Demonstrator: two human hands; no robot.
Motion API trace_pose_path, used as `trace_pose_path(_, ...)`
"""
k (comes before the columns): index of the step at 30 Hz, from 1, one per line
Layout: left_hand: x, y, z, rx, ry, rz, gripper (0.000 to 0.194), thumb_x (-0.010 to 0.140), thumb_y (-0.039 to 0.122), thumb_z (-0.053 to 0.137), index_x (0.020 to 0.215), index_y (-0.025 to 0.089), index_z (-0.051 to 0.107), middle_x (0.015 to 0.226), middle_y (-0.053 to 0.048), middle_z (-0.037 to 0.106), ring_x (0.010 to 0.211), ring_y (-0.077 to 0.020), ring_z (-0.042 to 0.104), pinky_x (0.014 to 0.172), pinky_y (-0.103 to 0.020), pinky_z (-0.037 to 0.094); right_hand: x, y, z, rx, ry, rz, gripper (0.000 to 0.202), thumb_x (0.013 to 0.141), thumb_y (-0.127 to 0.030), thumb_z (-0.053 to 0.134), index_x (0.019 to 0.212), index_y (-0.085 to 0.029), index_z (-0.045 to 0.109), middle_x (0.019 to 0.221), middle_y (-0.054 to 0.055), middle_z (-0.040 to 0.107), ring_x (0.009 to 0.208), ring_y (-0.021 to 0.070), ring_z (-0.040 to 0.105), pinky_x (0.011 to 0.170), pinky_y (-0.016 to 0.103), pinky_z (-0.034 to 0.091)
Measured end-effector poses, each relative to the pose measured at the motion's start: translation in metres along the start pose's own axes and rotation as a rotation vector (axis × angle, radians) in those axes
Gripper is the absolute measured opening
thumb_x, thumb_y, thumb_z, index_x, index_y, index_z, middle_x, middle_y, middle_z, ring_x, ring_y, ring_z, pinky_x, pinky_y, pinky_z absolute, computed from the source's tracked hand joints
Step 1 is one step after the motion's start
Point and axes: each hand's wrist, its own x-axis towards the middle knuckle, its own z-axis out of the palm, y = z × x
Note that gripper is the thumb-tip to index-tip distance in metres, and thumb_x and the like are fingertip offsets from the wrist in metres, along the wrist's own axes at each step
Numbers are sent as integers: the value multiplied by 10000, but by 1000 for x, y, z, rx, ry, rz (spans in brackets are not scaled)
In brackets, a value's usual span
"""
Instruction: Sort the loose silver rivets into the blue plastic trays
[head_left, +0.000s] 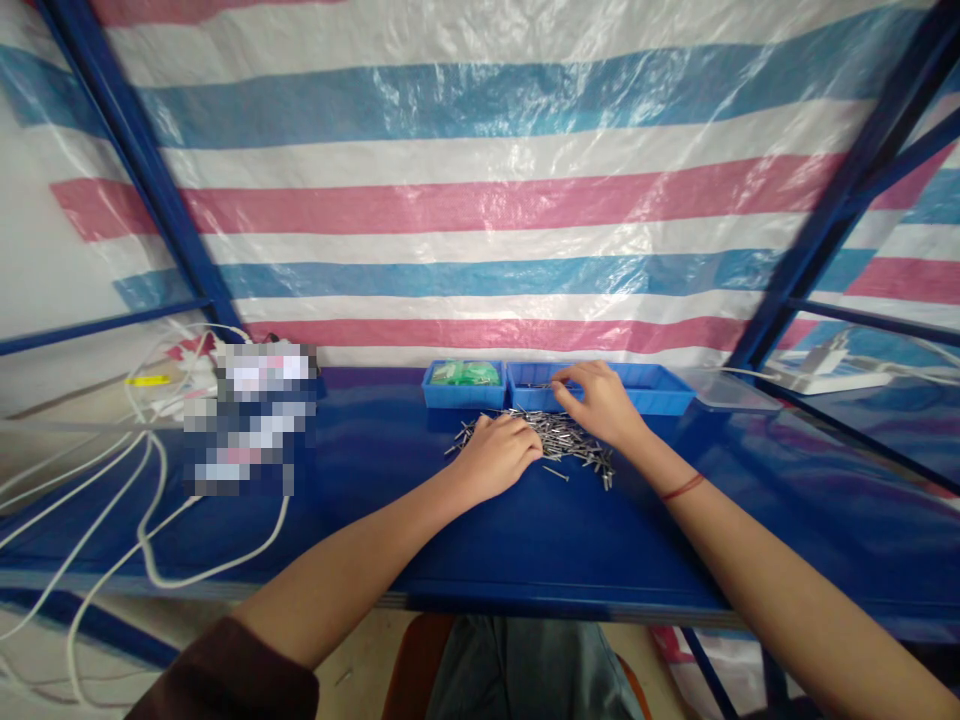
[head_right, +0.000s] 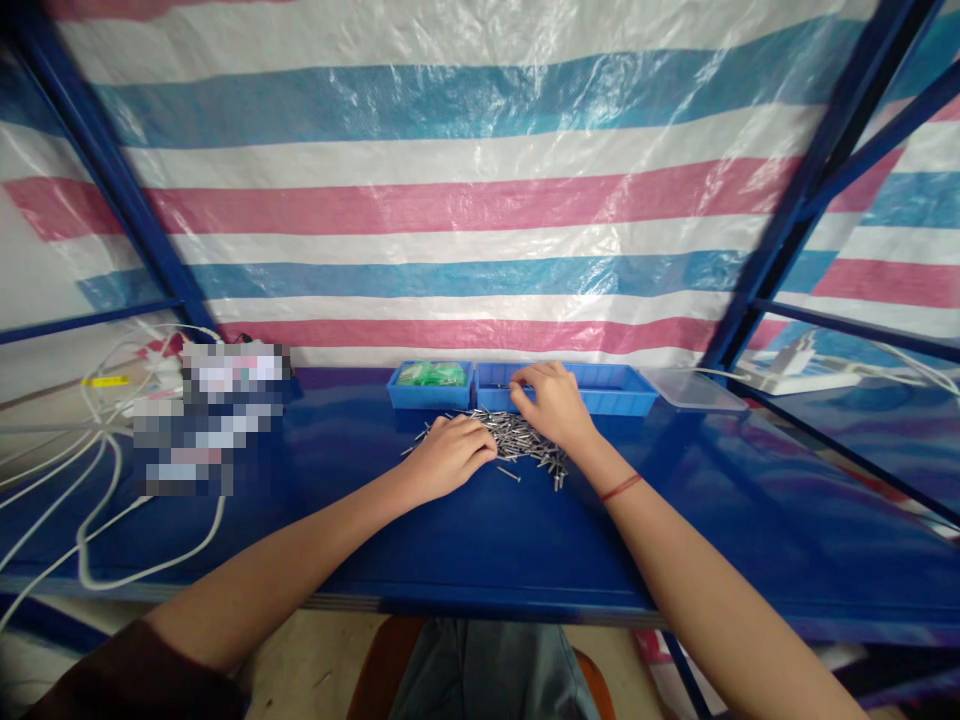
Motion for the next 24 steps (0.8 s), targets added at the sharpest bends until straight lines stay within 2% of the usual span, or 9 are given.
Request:
trace_pose_path(2,2,-4,-2,-74,88,-138,201,919,275,439,878,193,618,899,-32,648,890,-192,560,794,-334,391,-4,-7,-2,125,-46,11,194,813,-239,504,827,-183,690,897,61,714,880,233,599,845,395,418)
trace_pose_path(4,4,-9,-4,-217,181,-248,176,909,250,439,893,181,600,877,-30,648,842,-175,571,772,-312,416,-8,-15,-3,291,-124,40,172,788,-260,540,824,-190,693,897,44,719,828,208,613,790,369,446)
trace_pose_path(6,6,-13,-6,-375,252,-283,157,895,236,449,883,169,590,863,-27,646,812,-157,578,763,-288,433,-10,-24,-3,454,-187,72,196,785,-328,571,842,-190,698,891,42,720,777,186,617,717,340,460)
trace_pose_path(9,8,-15,-5,-533,309,-295,151,887,249,457,870,166,583,854,-22,644,799,-144,584,766,-276,450,-11,-37,-2,602,-171,111,274,792,-417,572,824,-177,701,833,54,716,723,171,608,651,315,454)
trace_pose_path(15,7,-13,0,-613,333,-292,173,881,291,469,890,167,590,850,-21,641,795,-147,584,749,-279,462,-11,-44,-1,636,-79,139,339,775,-487,584,803,-165,684,761,58,693,678,161,589,605,297,444)
trace_pose_path(21,8,-13,1,-684,237,-294,197,868,317,511,945,164,607,875,-34,660,804,-155,594,758,-294,470,-13,-45,-1,548,-62,99,280,810,-419,548,807,-169,674,745,42,678,670,154,577,608,287,434)
trace_pose_path(24,8,-11,-3,-681,240,-266,165,860,300,523,904,161,600,836,-25,652,769,-144,583,719,-278,471,-14,-46,-5,508,-42,52,235,815,-374,537,820,-180,669,757,39,676,691,158,582,627,290,437)
